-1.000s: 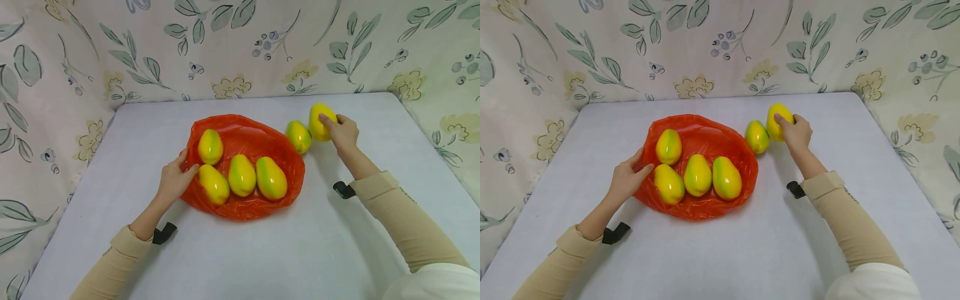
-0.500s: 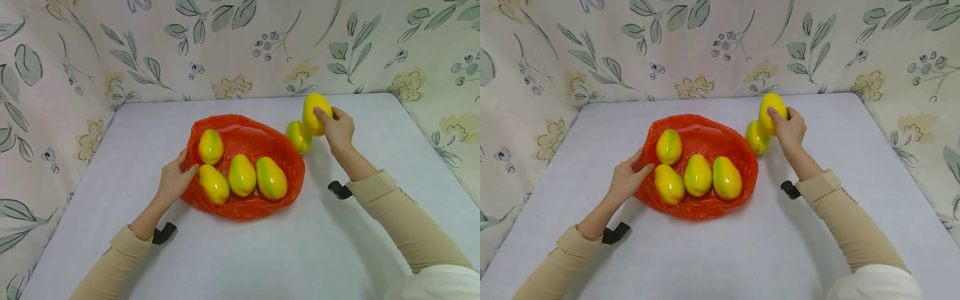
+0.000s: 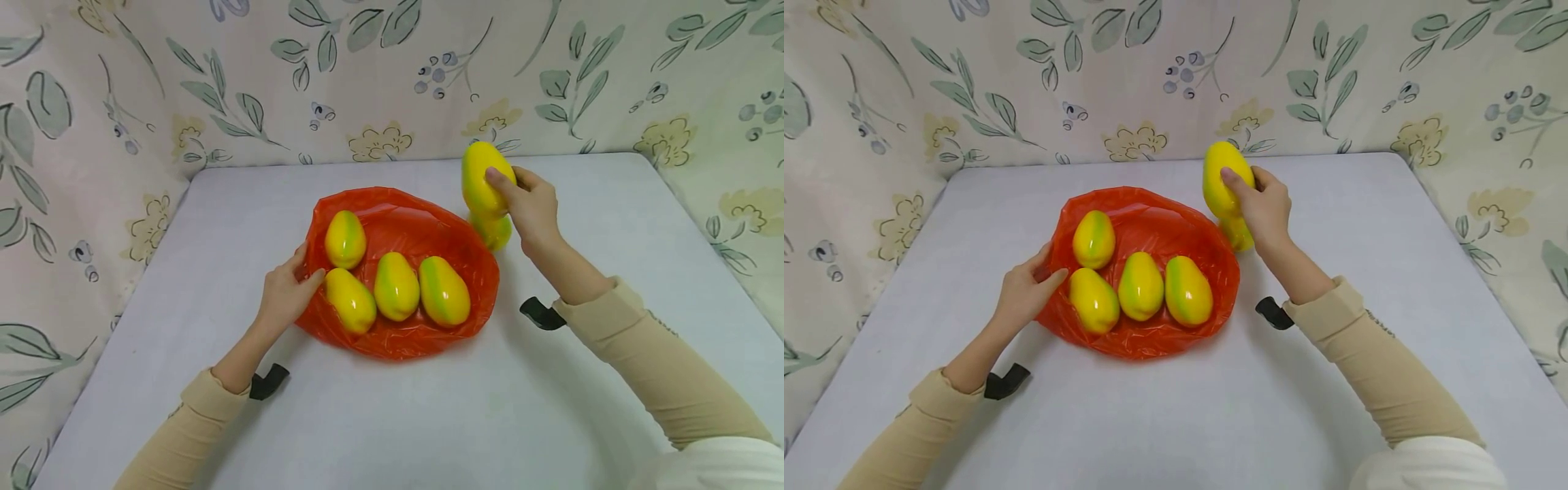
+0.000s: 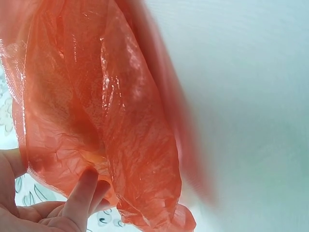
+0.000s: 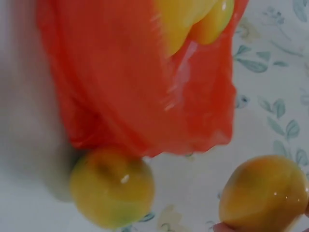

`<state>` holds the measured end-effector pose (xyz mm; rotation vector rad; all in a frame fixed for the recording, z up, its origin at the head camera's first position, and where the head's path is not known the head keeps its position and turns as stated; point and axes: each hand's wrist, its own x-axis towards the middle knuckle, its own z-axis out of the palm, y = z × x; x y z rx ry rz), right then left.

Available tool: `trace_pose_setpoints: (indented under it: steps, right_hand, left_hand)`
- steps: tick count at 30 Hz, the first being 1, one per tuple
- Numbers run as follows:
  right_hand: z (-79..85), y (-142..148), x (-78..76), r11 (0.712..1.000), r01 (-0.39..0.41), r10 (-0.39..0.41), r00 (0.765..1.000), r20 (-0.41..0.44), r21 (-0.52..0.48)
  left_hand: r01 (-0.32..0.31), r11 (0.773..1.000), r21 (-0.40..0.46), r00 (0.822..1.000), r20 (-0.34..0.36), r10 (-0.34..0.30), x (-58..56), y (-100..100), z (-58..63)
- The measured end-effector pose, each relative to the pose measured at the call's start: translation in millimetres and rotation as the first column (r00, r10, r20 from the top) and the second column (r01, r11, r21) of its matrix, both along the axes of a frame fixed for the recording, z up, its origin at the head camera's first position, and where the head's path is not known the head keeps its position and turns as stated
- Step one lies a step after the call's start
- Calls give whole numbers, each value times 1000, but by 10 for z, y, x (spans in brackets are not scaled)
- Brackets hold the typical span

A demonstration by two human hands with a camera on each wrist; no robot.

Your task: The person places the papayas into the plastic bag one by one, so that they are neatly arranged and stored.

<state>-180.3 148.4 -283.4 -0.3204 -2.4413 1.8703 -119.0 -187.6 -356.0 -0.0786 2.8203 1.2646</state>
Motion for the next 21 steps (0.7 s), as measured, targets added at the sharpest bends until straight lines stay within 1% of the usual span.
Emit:
trace_pose_setpoints:
  steps: [8, 12, 15, 21]
  right_hand:
    - [114, -199, 124, 994, -103, 103, 995, -9, -28]
    - [130, -302, 163, 987, -152, 153, 988, -2, -59]
    - [126, -381, 182, 981, -182, 184, 983, 21, -66]
    - [78, -553, 206, 971, -240, 241, 969, 58, -7]
  left_hand:
    - [2, 1000, -3, 1000, 2, -2, -11, 11, -21]
    - [-3, 1000, -11, 1000, 5, 4, -12, 7, -17]
    - [-4, 1000, -13, 1000, 4, 4, -13, 3, -13]
    - [1, 1000, -11, 1000, 1, -1, -8, 0, -1]
